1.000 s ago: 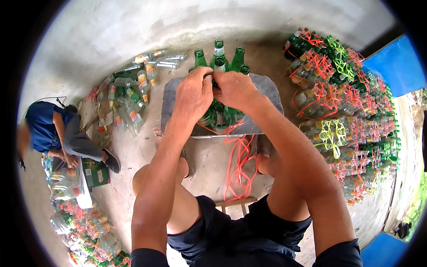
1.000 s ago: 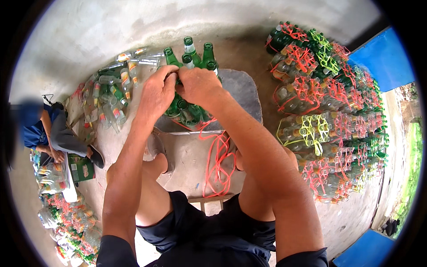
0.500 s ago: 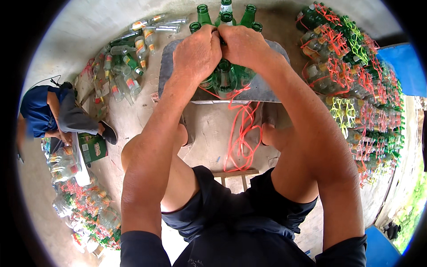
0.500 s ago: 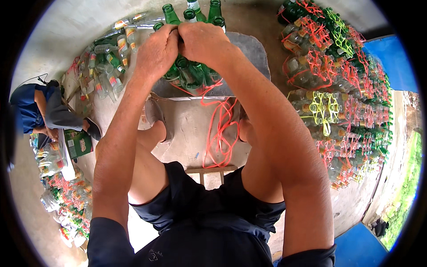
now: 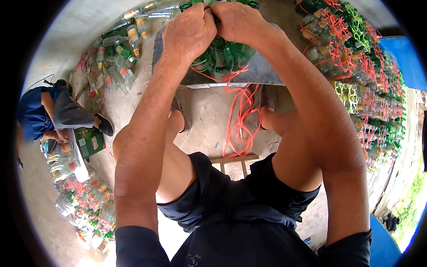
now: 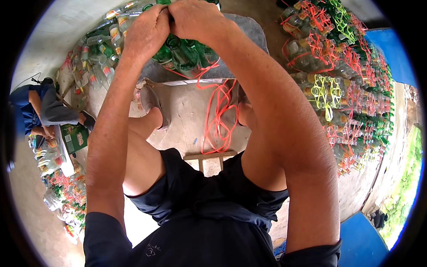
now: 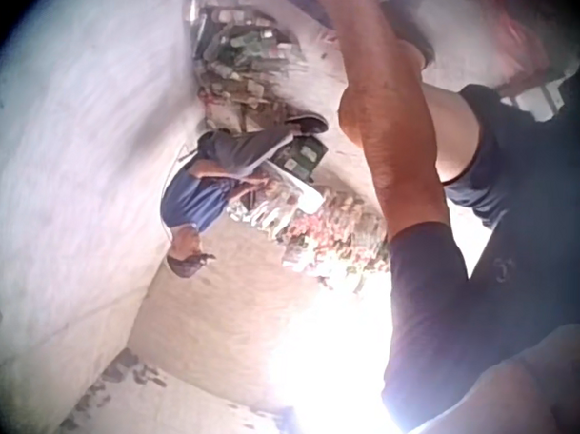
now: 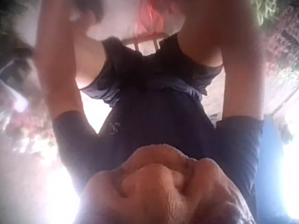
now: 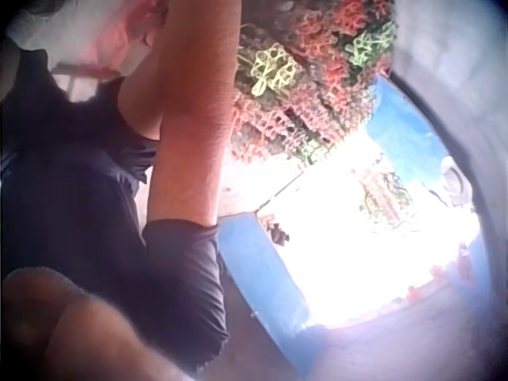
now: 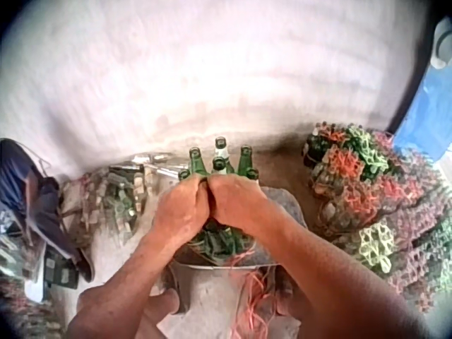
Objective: The person arranges green glass bottles on a small table and ties them together using an orange plastic strap. The person loops the strap around the bottle necks, pulls it tight, and secures it with a knot. A second person works nearby with similar bottles.
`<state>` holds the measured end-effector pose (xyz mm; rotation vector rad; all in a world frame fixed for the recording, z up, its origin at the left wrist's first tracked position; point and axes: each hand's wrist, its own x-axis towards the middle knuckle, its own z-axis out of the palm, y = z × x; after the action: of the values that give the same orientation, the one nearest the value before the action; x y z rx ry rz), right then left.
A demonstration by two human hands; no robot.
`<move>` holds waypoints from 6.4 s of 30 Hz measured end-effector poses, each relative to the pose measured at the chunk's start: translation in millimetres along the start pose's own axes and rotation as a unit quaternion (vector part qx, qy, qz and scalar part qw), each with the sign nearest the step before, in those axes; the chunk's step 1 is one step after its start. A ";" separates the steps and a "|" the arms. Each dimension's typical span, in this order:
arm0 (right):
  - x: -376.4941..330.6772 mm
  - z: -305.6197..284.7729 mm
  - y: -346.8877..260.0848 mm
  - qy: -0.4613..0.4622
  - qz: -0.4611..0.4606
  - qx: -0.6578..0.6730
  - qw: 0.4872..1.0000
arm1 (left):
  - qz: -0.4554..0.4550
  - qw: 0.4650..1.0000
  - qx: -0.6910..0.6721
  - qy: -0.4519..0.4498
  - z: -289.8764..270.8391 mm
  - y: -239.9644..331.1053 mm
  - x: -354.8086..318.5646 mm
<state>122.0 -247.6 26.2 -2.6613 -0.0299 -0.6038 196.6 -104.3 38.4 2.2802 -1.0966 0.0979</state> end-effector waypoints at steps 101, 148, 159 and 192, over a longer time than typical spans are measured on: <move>3.6 -1.5 5.7 -0.062 -0.010 -0.019 0.998 | 0.008 1.000 0.022 0.019 0.6 9.1 -3.6; -8.3 -30.8 -11.4 -0.127 0.118 -0.033 0.984 | -0.041 0.995 -0.006 -0.090 -7.6 17.7 0.2; -18.6 -48.0 -6.0 -0.183 0.140 -0.022 0.973 | -0.013 0.996 -0.015 -0.088 -12.7 32.0 0.3; -13.9 -29.7 -5.9 -0.190 0.165 -0.016 0.968 | 0.081 0.993 0.062 -0.052 -6.9 39.3 -8.4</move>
<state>96.5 -253.0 47.2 -2.6864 0.3101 0.0150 163.6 -113.6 60.4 2.3234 -1.3640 0.1160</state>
